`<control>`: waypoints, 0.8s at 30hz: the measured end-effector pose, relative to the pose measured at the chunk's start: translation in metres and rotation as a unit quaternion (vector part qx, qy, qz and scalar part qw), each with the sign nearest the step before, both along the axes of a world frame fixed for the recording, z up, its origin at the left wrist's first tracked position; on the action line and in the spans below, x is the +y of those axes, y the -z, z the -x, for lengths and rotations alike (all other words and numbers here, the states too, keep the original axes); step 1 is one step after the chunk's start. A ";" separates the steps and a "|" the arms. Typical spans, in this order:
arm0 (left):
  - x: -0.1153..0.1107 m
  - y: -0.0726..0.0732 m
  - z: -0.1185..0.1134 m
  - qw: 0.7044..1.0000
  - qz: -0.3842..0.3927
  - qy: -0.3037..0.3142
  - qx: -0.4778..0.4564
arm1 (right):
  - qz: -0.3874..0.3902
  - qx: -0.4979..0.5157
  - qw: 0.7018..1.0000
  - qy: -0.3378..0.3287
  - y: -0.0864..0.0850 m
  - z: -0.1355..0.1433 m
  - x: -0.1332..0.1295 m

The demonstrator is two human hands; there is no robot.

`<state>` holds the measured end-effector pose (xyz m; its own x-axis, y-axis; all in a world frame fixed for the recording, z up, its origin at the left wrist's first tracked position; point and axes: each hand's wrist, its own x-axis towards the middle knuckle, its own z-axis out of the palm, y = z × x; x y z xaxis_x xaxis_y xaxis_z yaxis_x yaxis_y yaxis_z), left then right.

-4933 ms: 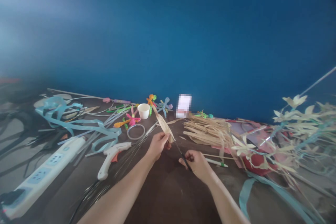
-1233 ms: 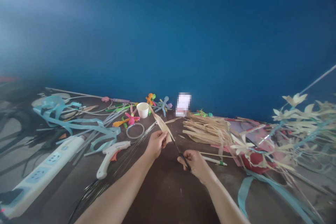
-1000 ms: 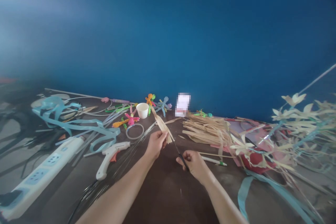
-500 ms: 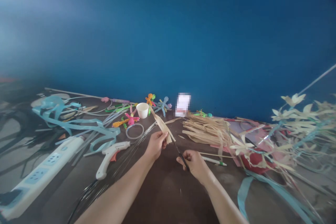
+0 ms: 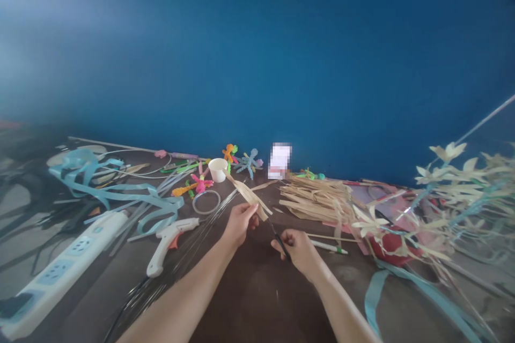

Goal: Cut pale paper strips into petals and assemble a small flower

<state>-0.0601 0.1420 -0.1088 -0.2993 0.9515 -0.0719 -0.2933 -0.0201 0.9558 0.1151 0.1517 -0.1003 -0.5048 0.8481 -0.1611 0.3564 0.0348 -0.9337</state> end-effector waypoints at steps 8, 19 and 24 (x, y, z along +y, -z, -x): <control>0.001 -0.004 0.007 0.999 -0.017 -0.036 -0.030 | 0.013 -0.005 1.000 -0.014 -0.002 -0.001 -0.001; 0.005 -0.003 0.010 0.997 -0.009 -0.053 -0.047 | 0.010 -0.010 1.000 -0.025 -0.001 0.000 -0.001; 0.005 -0.002 0.007 0.996 -0.001 -0.061 -0.063 | 0.014 0.002 1.000 -0.017 -0.001 0.002 -0.002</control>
<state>-0.0676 0.1467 -0.1064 -0.4011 0.9090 -0.1138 -0.4070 -0.0656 0.9110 0.1133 0.1501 -0.0994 -0.5346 0.8254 -0.1814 0.3509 0.0216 -0.9362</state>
